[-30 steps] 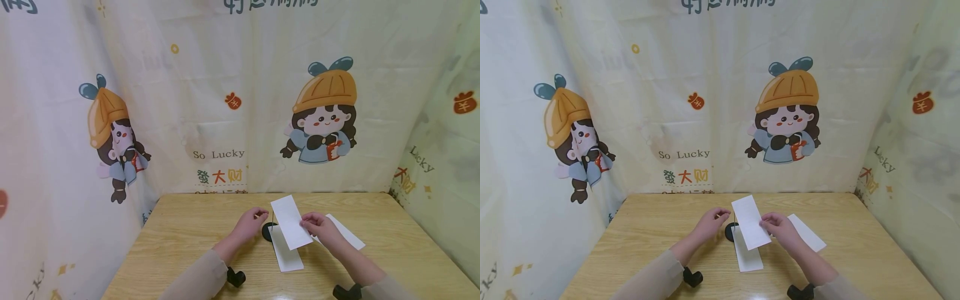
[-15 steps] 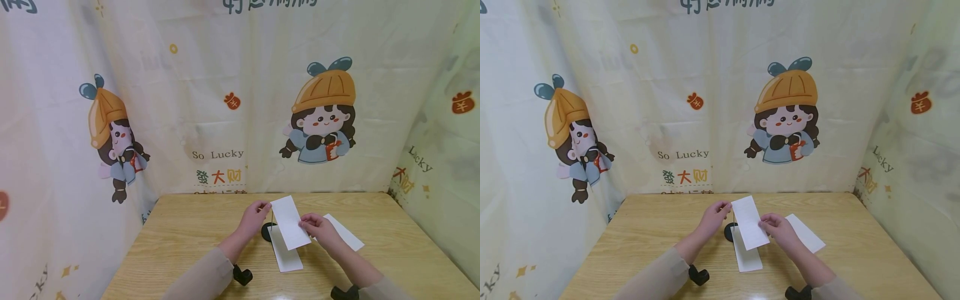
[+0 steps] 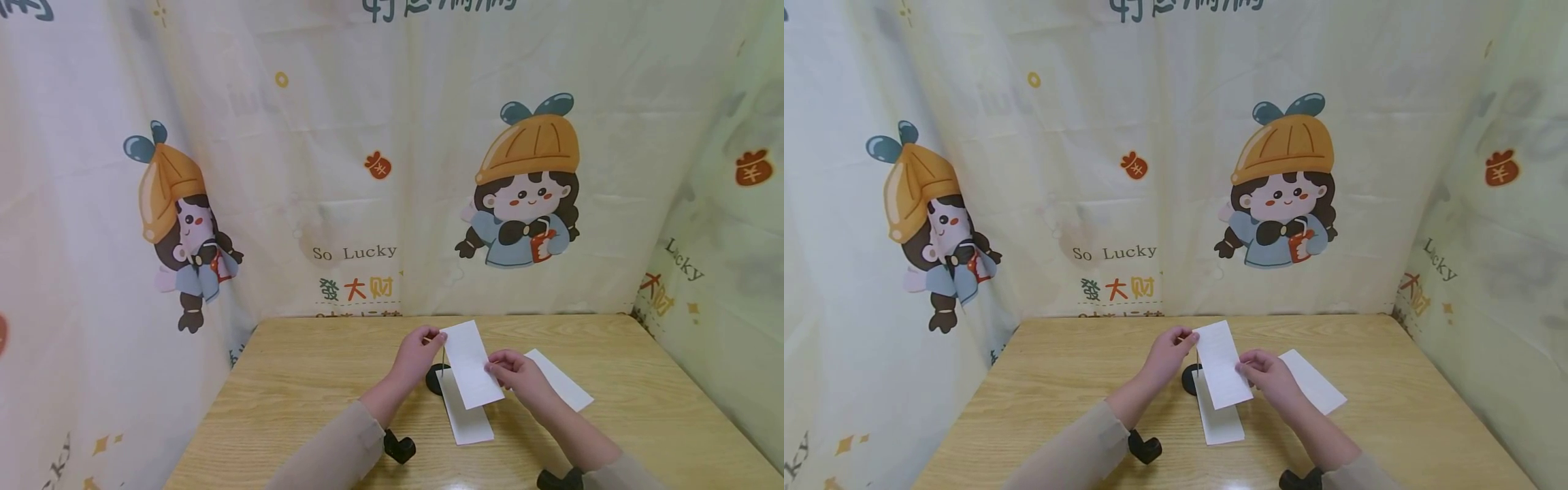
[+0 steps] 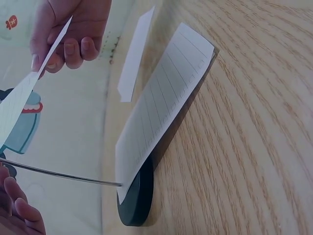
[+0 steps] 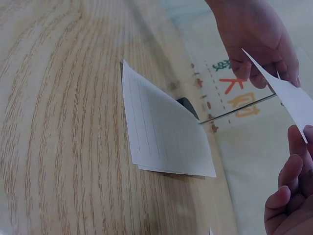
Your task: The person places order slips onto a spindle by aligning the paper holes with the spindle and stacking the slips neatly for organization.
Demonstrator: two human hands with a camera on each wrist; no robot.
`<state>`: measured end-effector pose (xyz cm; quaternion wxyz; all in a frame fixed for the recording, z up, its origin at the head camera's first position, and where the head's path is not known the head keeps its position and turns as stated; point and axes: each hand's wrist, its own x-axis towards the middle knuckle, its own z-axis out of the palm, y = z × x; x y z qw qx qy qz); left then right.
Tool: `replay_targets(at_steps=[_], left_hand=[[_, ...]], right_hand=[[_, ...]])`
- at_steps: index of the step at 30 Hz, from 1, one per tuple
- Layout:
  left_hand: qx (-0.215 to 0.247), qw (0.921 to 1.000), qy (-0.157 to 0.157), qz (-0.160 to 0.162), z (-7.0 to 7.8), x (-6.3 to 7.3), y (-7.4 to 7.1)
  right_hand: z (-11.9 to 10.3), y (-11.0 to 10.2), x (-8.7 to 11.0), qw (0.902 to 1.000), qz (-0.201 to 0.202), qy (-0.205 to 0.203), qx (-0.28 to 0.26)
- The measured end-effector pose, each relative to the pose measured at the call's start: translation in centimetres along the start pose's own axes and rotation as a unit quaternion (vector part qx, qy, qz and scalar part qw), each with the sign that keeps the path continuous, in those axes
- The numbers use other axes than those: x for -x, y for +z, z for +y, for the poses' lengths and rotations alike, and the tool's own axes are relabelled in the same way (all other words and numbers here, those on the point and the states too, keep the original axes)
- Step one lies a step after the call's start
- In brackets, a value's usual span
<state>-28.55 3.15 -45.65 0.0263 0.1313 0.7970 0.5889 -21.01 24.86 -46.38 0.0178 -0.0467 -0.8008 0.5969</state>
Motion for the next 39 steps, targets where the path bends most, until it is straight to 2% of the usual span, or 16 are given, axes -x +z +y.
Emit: replay_targets(at_steps=[29, 39], left_hand=[[0.005, 0.9998, -0.016, -0.007, 0.75, 0.28, -0.07], [0.0, 1.0, -0.005, -0.002, 0.77, 0.21, -0.17]], right_hand=[[-0.04, 0.78, 0.44, 0.9997, 0.004, 0.021, -0.006], [-0.12, 0.89, 0.46, 0.9999, -0.009, 0.012, 0.001]])
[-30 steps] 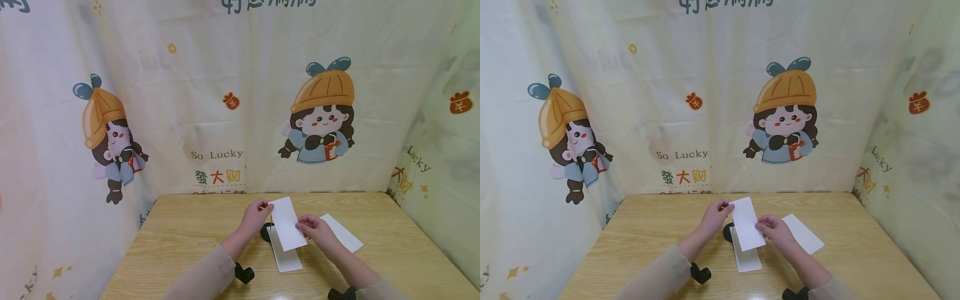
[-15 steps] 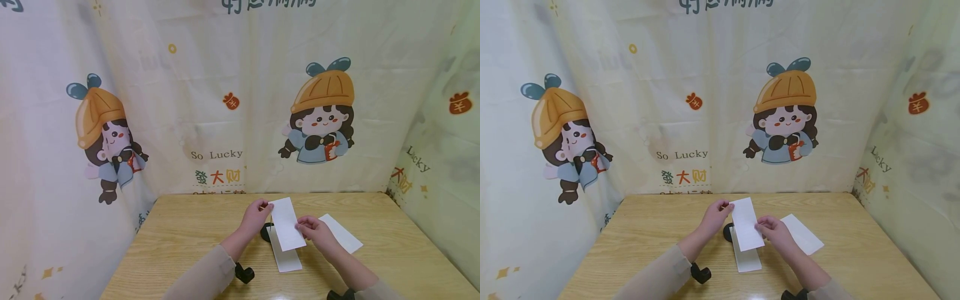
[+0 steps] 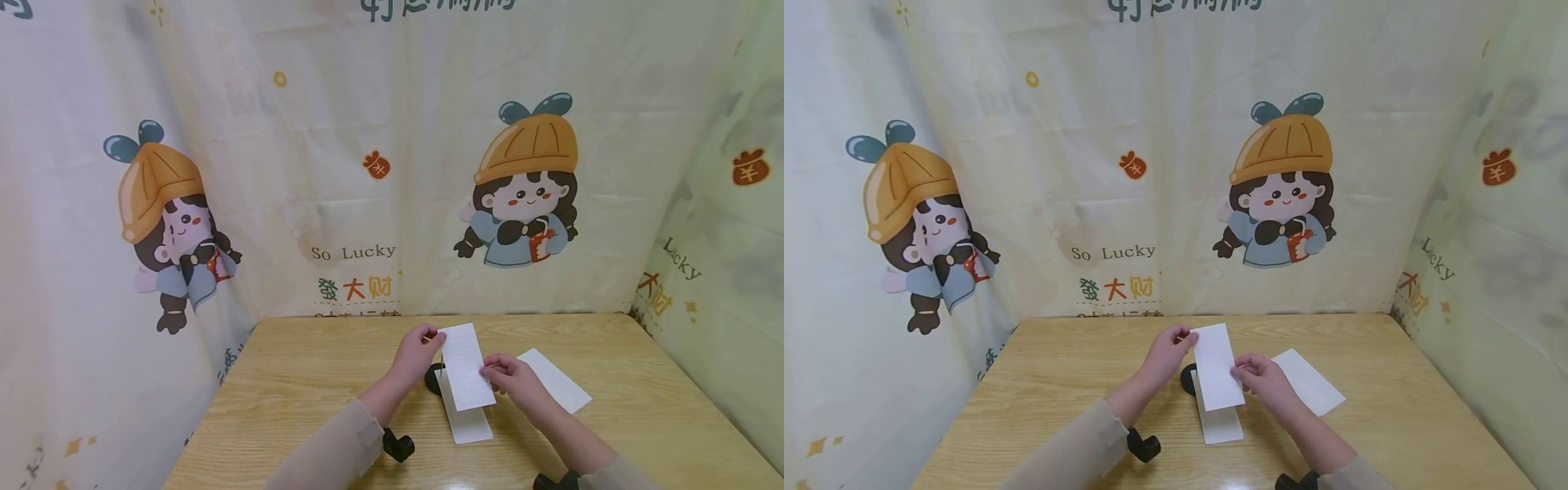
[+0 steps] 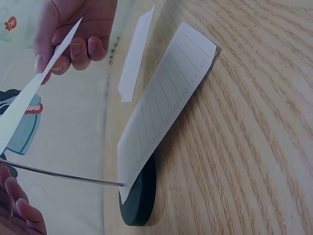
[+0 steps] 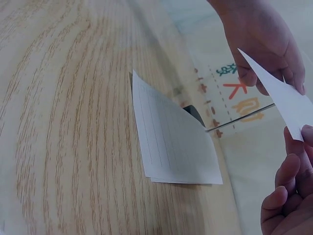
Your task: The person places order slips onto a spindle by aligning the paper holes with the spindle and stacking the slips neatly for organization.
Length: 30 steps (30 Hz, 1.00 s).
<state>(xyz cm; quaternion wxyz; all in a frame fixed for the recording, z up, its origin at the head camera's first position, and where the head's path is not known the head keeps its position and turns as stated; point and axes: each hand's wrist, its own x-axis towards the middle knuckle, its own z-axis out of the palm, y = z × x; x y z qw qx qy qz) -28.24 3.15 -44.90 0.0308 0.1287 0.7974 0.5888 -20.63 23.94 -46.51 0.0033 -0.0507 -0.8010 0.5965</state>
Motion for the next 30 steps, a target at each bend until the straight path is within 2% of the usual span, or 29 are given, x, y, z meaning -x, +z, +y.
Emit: replay_targets(at_steps=[14, 30], left_hand=[[-0.008, 1.0, -0.005, 0.0, 0.17, -0.14, 0.05], [0.01, 0.9996, -0.022, -0.016, -0.26, -0.15, -0.48]], right_hand=[[-0.08, 0.11, -0.05, 0.9999, 0.005, 0.011, 0.009], [0.21, 0.38, -0.17, 0.9999, -0.003, 0.016, 0.005]])
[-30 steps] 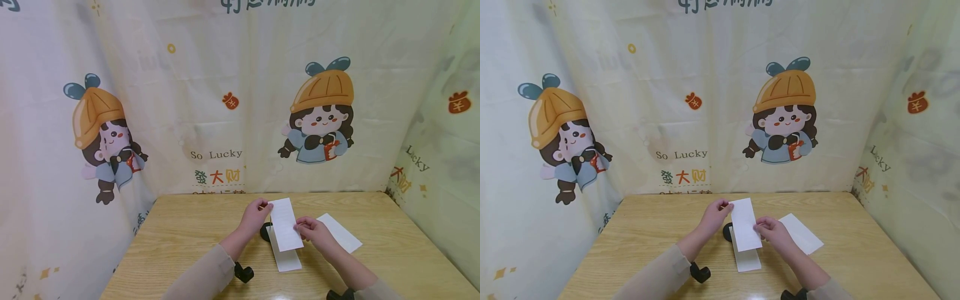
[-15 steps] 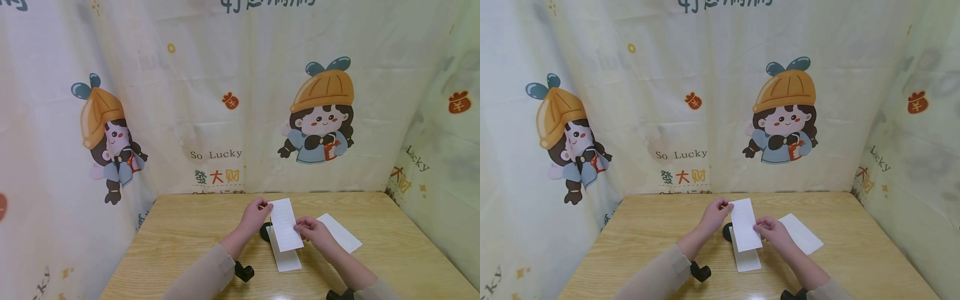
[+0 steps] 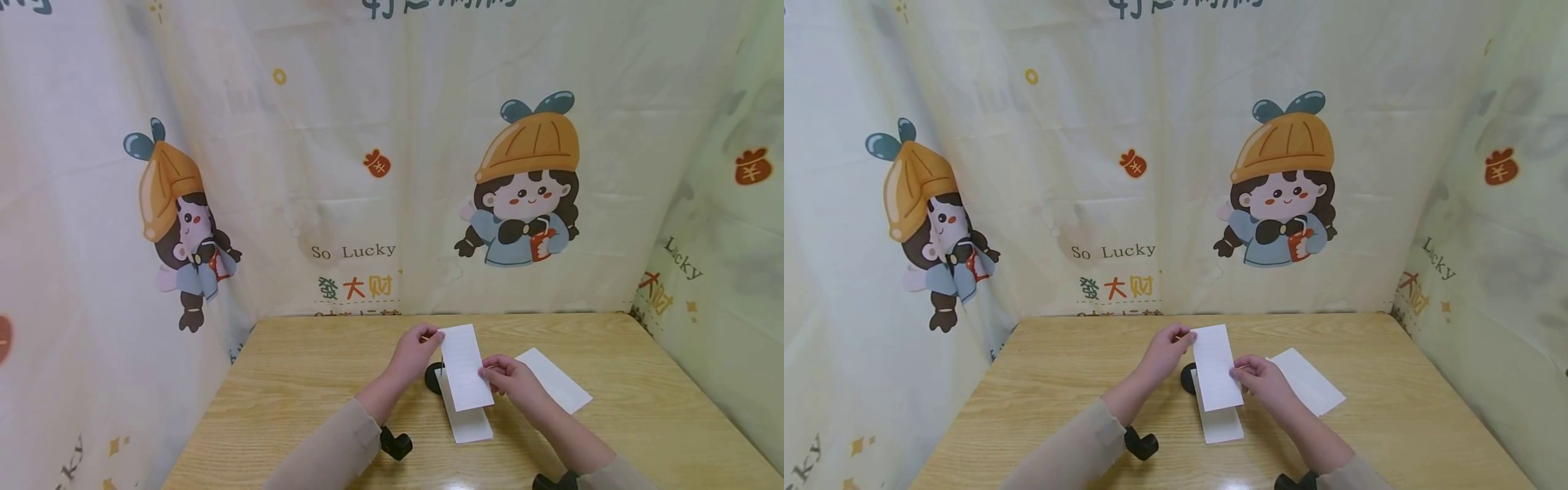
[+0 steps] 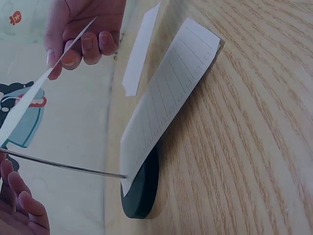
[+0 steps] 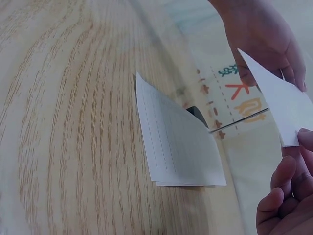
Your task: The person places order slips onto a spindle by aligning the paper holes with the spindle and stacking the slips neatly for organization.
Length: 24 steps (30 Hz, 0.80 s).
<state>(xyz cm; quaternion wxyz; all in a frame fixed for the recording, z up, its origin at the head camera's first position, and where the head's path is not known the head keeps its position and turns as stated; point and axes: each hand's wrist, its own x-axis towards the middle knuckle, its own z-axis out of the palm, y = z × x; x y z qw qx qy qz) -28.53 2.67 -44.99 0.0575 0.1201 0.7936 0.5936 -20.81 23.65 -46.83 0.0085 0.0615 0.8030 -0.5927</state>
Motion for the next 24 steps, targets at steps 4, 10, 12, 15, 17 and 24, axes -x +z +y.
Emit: replay_targets(at_steps=[4, 10, 12, 15, 17, 24], left_hand=[[-0.001, 1.0, -0.004, -0.004, 0.18, -0.02, -0.11], [-0.009, 0.9999, -0.004, 0.002, 0.24, -0.16, -0.14], [-0.011, 0.9999, -0.004, 0.004, 0.17, -0.21, -0.12], [-0.009, 0.9999, -0.005, 0.004, 0.09, -0.23, -0.08], [-0.008, 0.9999, -0.004, 0.005, 0.04, -0.23, -0.09], [-0.014, 0.9999, -0.001, 0.007, -0.1, -0.28, -0.08]], right_hand=[[0.09, -0.08, -0.01, 1.0, -0.006, 0.0, -0.005], [0.14, -0.14, 0.12, 1.0, -0.007, 0.005, 0.002], [0.12, -0.17, 0.17, 1.0, -0.006, 0.005, 0.004], [0.05, -0.21, 0.25, 0.9999, -0.006, 0.004, 0.009], [0.01, -0.21, 0.26, 0.9999, -0.006, 0.006, 0.011], [0.57, -0.14, -0.18, 0.9997, -0.005, 0.012, 0.022]])
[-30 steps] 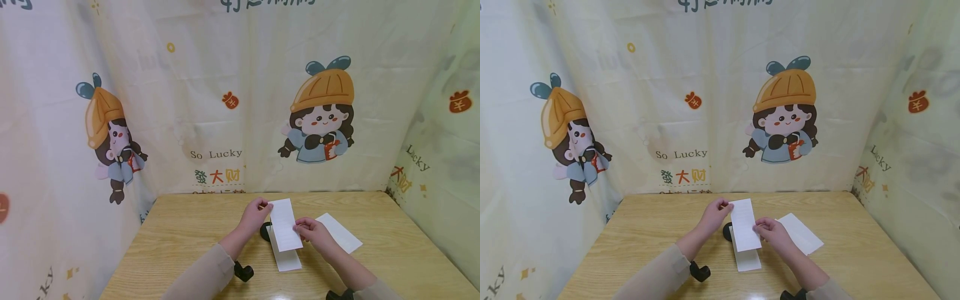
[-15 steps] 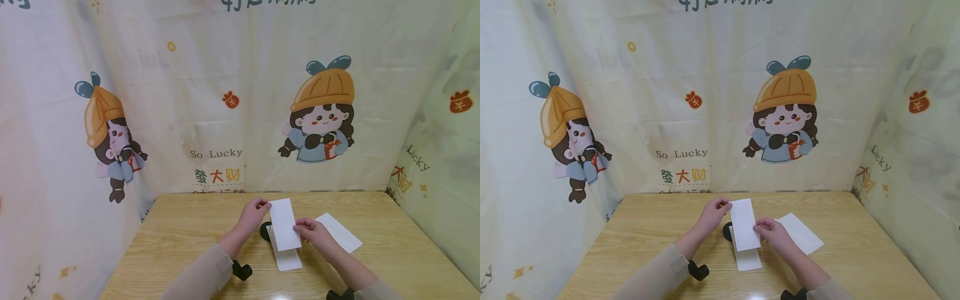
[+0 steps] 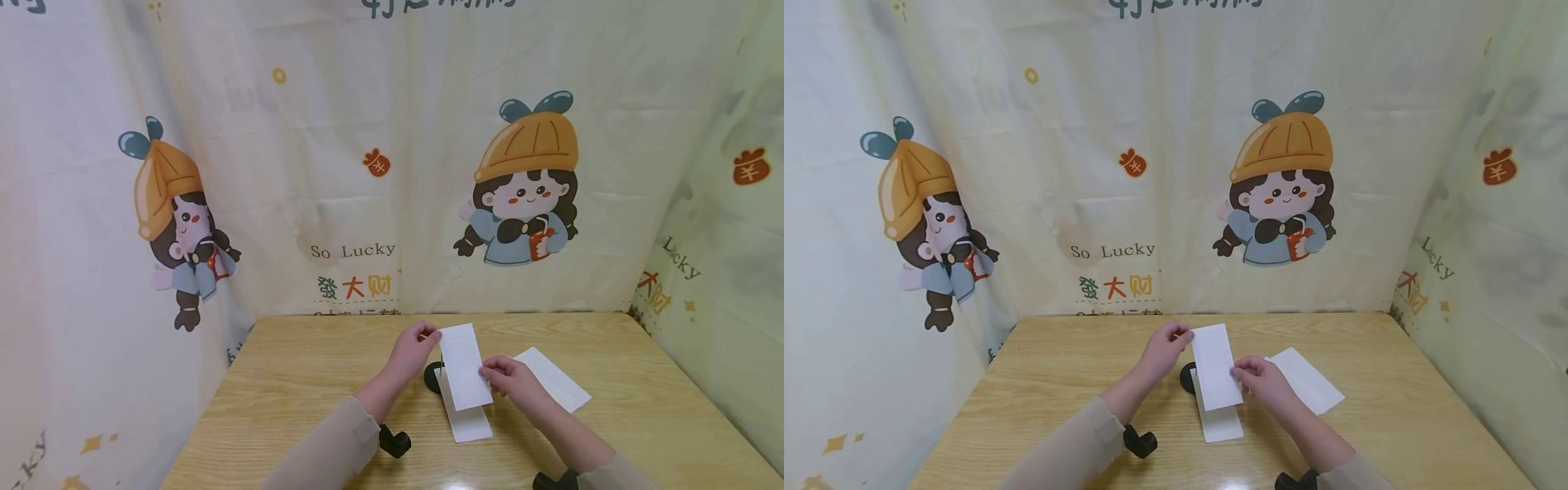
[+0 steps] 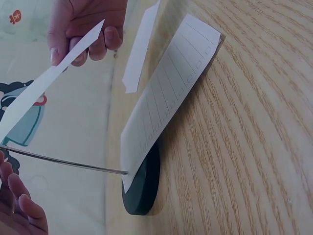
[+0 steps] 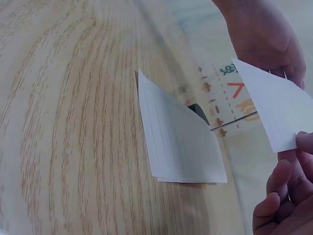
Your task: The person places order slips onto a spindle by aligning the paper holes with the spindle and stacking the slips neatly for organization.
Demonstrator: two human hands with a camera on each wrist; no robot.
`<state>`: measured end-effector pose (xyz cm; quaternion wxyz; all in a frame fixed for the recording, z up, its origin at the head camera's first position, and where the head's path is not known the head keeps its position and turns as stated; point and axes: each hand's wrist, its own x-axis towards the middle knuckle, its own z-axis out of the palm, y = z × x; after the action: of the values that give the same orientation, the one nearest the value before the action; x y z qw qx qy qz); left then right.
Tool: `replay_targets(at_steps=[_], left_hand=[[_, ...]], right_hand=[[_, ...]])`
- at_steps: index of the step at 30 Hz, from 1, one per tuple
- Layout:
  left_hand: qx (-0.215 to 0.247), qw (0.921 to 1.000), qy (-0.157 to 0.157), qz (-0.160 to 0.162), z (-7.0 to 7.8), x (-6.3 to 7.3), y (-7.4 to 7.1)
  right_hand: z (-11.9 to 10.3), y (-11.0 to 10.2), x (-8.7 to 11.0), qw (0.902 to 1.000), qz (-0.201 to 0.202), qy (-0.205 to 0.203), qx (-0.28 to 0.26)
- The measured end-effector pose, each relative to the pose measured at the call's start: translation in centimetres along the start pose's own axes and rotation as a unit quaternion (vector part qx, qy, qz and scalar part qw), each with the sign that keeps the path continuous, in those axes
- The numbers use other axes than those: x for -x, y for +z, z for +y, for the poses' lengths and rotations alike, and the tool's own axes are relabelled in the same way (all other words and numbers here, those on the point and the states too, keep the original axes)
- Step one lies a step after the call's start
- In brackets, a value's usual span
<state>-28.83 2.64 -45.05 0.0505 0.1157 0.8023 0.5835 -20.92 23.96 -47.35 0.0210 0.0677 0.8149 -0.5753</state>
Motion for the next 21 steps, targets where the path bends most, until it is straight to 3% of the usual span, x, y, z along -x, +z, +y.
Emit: replay_targets(at_steps=[21], left_hand=[[-0.022, 0.9994, 0.025, -0.007, -0.15, 0.09, -0.23]], right_hand=[[0.03, 0.35, -0.07, 1.0, 0.0, 0.005, 0.007]])
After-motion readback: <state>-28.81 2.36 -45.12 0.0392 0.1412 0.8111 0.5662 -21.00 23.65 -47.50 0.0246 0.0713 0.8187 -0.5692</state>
